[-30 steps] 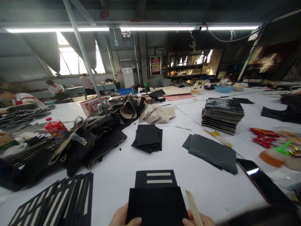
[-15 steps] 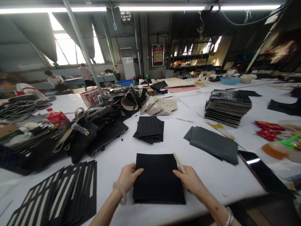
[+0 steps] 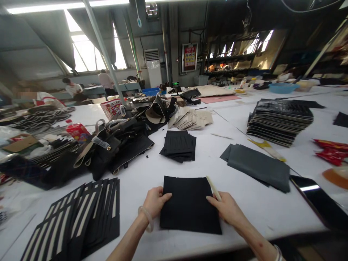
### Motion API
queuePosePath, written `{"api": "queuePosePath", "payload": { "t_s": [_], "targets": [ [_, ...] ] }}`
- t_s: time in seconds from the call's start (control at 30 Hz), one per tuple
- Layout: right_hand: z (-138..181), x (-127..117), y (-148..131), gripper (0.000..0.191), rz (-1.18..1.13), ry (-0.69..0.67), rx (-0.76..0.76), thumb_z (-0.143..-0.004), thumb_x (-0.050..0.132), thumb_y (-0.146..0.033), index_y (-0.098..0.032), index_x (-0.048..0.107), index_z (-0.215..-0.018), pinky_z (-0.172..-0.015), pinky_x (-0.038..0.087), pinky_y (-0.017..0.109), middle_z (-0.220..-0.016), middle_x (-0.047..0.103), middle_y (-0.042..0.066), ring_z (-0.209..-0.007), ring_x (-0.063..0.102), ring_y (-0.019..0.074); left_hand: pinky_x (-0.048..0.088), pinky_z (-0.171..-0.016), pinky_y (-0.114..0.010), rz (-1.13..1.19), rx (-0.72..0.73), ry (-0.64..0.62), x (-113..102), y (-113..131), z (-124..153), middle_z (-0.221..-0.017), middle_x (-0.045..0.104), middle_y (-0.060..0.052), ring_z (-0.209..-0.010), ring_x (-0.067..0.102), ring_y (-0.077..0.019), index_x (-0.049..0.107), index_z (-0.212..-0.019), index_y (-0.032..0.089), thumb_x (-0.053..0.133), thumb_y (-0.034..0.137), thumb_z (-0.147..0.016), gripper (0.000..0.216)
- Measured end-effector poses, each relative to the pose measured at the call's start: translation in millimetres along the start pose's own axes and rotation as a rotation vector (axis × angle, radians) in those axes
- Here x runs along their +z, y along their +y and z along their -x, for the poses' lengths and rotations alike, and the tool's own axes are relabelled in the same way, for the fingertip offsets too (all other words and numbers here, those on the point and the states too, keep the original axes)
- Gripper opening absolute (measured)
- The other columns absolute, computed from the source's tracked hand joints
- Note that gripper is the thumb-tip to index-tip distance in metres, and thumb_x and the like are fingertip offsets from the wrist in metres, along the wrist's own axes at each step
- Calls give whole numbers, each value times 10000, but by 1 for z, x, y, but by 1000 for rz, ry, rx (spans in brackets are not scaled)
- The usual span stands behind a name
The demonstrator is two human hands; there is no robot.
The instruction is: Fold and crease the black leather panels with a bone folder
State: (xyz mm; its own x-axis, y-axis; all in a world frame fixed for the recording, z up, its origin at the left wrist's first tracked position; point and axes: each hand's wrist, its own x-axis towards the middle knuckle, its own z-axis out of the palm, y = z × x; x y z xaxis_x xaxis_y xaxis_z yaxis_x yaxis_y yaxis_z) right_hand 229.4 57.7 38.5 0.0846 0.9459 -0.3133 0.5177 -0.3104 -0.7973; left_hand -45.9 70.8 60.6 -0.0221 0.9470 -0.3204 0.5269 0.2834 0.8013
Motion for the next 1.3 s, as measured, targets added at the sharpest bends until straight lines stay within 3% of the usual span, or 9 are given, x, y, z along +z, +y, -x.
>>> {"api": "queuePosePath", "payload": {
  "t_s": [0.3,0.7,1.3],
  "targets": [
    [0,3,3,258,35,29,-48,-728,520,-377,-238,360,-581,-453,234,250,-455,314,-89,-444,327,89,403,-553,-267,-25,32,-16,1,-5,-1,-576,573,14,-626,575,-199,585,-656,174,619,451,-708,284],
    [12,-3,-13,163,25,111,-61,-704,555,-313,-205,480,-608,-541,303,248,-546,488,-50,-551,435,111,434,-570,-279,-92,110,-73,2,-1,0,-545,549,23,-633,587,-223,599,-701,193,531,541,-740,357],
    [17,-2,-17,142,6,181,-72,-677,549,-206,-215,452,-574,-528,280,247,-531,486,-52,-530,426,103,409,-524,-251,-211,152,-64,6,-5,-3,-540,523,38,-571,542,-173,493,-625,213,459,563,-780,385]
  ]
}}
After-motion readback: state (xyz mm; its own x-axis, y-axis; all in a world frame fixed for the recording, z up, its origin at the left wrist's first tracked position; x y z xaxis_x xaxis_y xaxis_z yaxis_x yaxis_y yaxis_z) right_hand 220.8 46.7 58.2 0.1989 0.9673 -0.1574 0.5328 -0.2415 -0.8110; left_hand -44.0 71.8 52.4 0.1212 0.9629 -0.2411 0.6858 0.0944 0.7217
